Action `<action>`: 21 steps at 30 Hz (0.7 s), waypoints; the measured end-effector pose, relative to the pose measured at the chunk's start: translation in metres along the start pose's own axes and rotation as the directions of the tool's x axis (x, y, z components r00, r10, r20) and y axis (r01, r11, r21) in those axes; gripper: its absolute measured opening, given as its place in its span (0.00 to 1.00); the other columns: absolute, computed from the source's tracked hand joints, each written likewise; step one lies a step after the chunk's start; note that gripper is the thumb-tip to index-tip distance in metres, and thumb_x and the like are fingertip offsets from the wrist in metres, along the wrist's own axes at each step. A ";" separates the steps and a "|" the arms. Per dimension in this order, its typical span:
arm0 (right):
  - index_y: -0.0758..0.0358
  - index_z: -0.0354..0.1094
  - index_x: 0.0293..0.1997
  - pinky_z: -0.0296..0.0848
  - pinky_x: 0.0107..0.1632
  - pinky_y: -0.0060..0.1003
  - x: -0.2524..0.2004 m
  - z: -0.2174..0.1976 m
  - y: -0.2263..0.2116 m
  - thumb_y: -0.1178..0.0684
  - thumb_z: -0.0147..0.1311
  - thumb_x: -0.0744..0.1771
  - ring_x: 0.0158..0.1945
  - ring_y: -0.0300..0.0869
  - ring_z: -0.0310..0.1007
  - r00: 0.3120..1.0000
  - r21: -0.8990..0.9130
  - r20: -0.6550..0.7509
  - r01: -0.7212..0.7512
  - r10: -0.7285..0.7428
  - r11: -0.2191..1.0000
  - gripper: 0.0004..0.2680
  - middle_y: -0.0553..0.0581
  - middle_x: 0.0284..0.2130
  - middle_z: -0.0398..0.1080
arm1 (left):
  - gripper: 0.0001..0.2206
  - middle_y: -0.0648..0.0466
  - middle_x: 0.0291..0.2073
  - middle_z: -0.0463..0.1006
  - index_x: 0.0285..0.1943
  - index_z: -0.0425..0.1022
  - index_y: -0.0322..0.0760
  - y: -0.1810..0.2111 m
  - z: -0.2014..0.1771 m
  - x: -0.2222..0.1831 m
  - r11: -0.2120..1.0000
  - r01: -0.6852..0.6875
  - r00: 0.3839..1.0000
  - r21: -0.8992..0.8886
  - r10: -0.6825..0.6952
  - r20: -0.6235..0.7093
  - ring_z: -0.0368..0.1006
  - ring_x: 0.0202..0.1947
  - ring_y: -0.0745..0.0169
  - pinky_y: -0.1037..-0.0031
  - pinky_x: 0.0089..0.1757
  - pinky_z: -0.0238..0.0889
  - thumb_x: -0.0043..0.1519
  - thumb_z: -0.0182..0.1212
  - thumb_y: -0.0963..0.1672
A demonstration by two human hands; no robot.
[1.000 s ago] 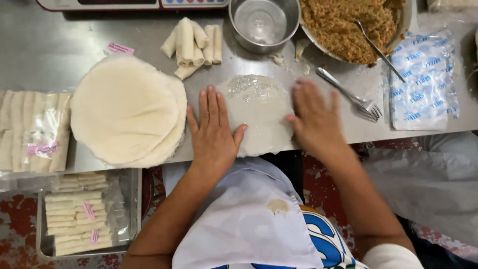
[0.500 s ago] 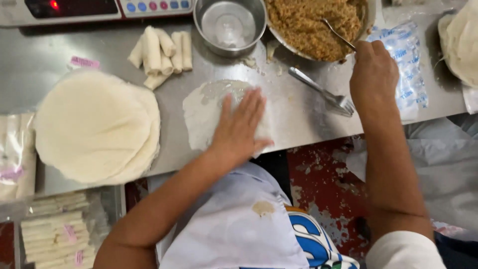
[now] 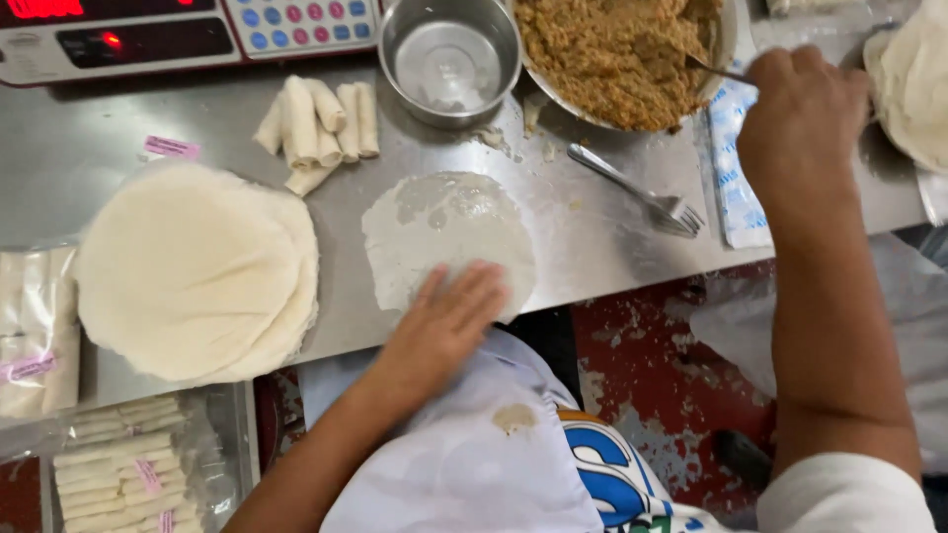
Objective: A person is peeling spring roll wrappers, adding filling with a fork, and rolling them into cylinders on a stainless steel workbench.
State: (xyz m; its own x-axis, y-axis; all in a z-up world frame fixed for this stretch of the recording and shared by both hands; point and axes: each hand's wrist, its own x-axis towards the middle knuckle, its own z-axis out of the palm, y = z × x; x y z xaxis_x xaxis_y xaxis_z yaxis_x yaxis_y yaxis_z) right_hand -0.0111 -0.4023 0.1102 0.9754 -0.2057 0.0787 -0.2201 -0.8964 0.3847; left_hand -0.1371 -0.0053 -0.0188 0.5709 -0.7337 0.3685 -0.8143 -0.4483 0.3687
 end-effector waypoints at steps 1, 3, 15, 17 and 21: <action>0.52 0.77 0.60 0.64 0.43 0.46 0.001 0.005 0.002 0.65 0.49 0.70 0.33 0.49 0.72 0.999 -0.032 -0.042 0.032 -0.033 0.999 0.15 0.59 0.39 0.77 | 0.18 0.42 0.72 0.64 0.71 0.64 0.33 -0.003 -0.010 -0.005 0.999 -0.016 1.000 0.038 0.017 -0.026 0.59 0.73 0.43 0.46 0.67 0.48 0.71 0.50 0.39; 0.52 0.77 0.60 0.66 0.41 0.47 0.014 0.013 0.022 0.65 0.47 0.70 0.34 0.52 0.74 0.993 -0.065 -0.104 0.055 -0.061 0.996 0.16 0.59 0.40 0.77 | 0.15 0.39 0.69 0.66 0.66 0.68 0.29 -0.012 -0.024 -0.006 0.995 -0.040 0.997 0.091 0.046 -0.065 0.65 0.70 0.40 0.48 0.66 0.55 0.70 0.49 0.37; 0.56 0.79 0.53 0.58 0.35 0.36 0.090 0.055 0.033 0.63 0.54 0.70 0.29 0.40 0.65 0.826 0.020 -0.550 0.160 -0.123 0.987 0.10 0.51 0.34 0.72 | 0.18 0.45 0.61 0.76 0.60 0.77 0.36 -0.018 -0.011 -0.012 0.996 -0.026 0.963 0.089 0.049 -0.264 0.71 0.64 0.48 0.53 0.64 0.58 0.65 0.64 0.48; 0.52 0.81 0.53 0.59 0.40 0.41 0.096 0.067 0.030 0.60 0.57 0.71 0.31 0.42 0.65 0.875 0.049 -0.473 0.142 -0.103 0.989 0.09 0.51 0.33 0.72 | 0.17 0.46 0.61 0.77 0.59 0.77 0.36 -0.018 -0.010 -0.012 0.996 -0.020 0.963 0.091 0.044 -0.266 0.71 0.64 0.49 0.54 0.64 0.59 0.65 0.64 0.48; 0.48 0.82 0.53 0.60 0.46 0.46 0.099 0.082 0.031 0.57 0.60 0.72 0.32 0.44 0.66 0.915 0.069 -0.397 0.111 -0.075 0.991 0.07 0.51 0.32 0.72 | 0.18 0.47 0.61 0.76 0.60 0.77 0.37 -0.017 -0.015 -0.011 0.994 -0.017 0.962 0.109 0.045 -0.268 0.71 0.64 0.50 0.54 0.64 0.59 0.64 0.65 0.48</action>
State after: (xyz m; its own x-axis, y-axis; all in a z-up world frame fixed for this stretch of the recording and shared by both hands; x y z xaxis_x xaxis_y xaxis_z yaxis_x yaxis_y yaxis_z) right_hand 0.0784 -0.4832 0.0543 0.9122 0.0346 0.4082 -0.1104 -0.9388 0.3263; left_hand -0.1276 0.0178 -0.0162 0.5406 -0.5895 0.6002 -0.8303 -0.4890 0.2676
